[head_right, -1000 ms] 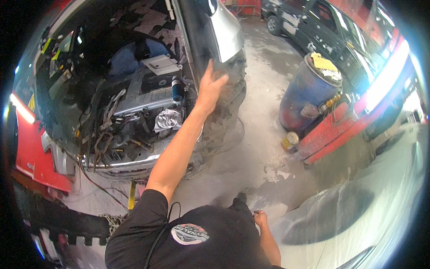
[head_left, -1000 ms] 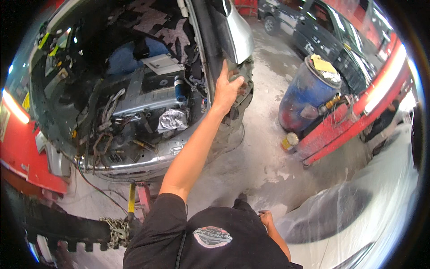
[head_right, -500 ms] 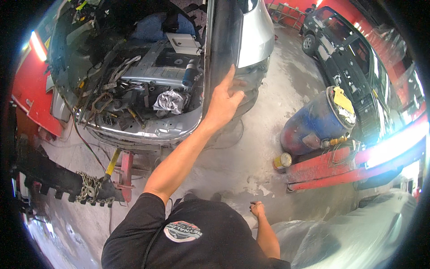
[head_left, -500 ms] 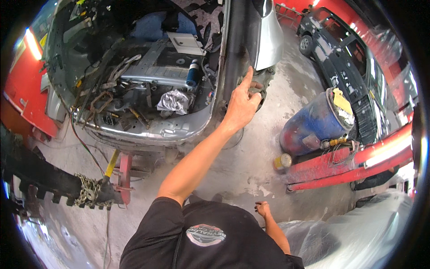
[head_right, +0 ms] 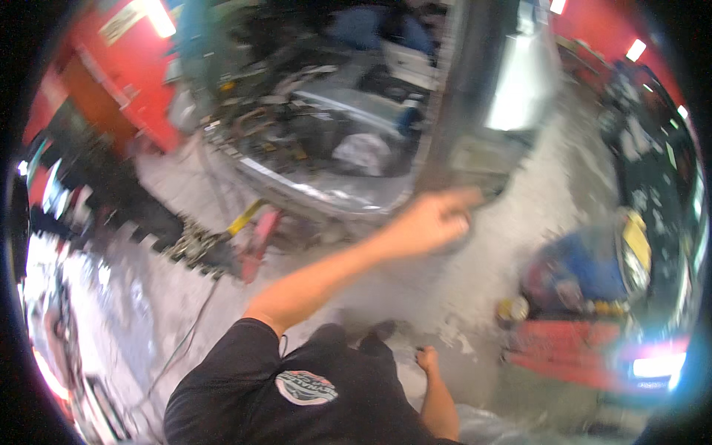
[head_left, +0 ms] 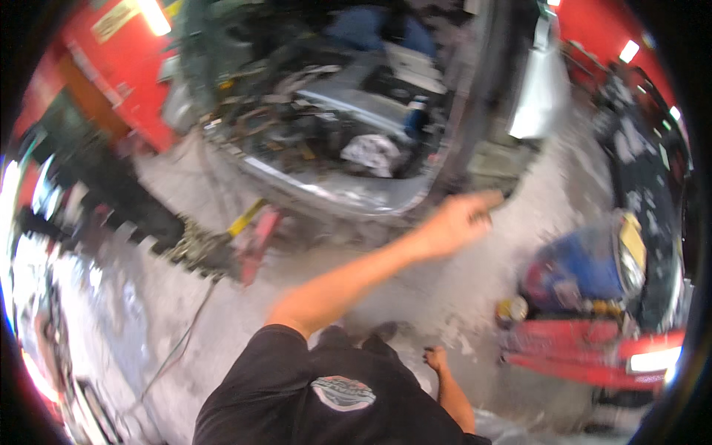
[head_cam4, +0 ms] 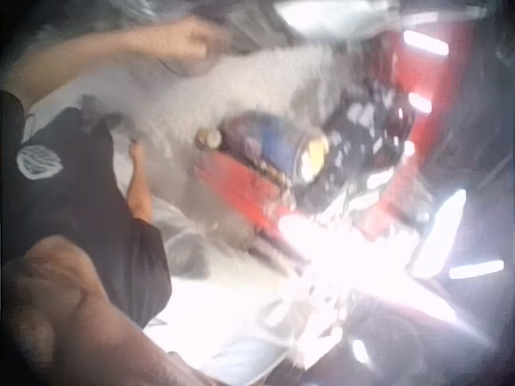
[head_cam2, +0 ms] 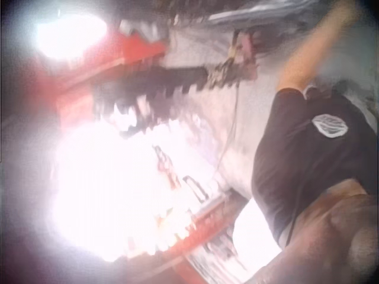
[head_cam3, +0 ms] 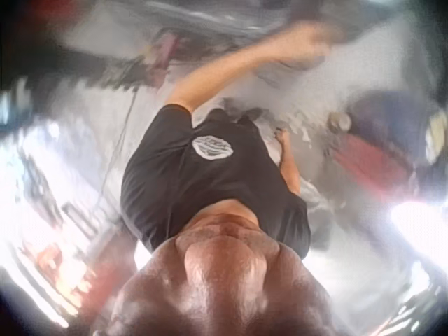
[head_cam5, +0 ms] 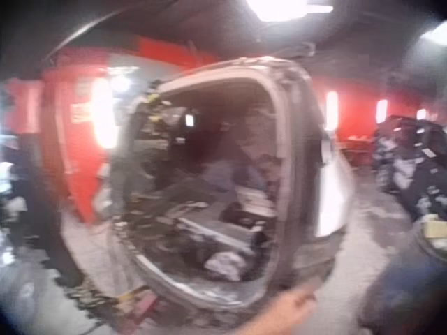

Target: The person repeatedly picks up and positions a large metal car frame and a fender panel against a stripped car body in a garage. They align the parts by hand, check fitment, and set them down multiple times without using tools.

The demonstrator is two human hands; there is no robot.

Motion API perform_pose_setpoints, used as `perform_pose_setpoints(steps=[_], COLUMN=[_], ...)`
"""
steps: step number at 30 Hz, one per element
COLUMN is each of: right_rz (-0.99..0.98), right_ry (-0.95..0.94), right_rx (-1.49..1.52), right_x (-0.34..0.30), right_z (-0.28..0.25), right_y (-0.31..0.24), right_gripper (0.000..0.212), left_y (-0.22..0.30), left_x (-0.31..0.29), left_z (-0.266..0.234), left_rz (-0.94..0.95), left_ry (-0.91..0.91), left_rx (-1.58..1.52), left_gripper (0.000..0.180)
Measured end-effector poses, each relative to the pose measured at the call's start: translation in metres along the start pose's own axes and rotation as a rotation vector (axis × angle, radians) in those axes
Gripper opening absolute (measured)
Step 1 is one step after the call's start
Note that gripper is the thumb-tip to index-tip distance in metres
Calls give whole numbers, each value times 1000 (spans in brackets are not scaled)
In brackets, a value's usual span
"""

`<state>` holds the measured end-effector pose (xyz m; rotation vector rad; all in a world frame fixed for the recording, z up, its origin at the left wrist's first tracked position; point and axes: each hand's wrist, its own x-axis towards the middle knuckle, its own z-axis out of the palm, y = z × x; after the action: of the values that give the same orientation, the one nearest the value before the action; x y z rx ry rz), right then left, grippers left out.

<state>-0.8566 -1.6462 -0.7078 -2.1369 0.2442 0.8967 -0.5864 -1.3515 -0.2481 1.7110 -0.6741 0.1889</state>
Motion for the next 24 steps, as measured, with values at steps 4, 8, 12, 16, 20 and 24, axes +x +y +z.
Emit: perform_pose_setpoints(steps=[4, 8, 12, 16, 20, 24], right_rz=[87, -286, -568, -667, -938, -847], right_ry=[-168, -188, -235, -155, -167, -472], right_rx=[67, -273, -550, -750, -1027, -844], right_x=[27, 88, 128, 120, 123, 12], right_z=[17, 48, 74, 144, 256, 425], right_y=[-6, 24, -1, -130, -221, -367], right_gripper=[35, 33, 33, 33, 35, 32], left_y=[-38, -102, -65, -1, 13, 27], left_x=[-170, -408, -530, -626, -707, -795], left_z=[8, -16, -74, -127, -172, -212], left_rz=[-374, -490, -772, -821, -848, -1072], left_ry=[-579, -735, -604, -173, -26, 141], left_rx=[141, 589, 496, 499, 489, 561], left_gripper=[48, 34, 28, 32, 36, 32])
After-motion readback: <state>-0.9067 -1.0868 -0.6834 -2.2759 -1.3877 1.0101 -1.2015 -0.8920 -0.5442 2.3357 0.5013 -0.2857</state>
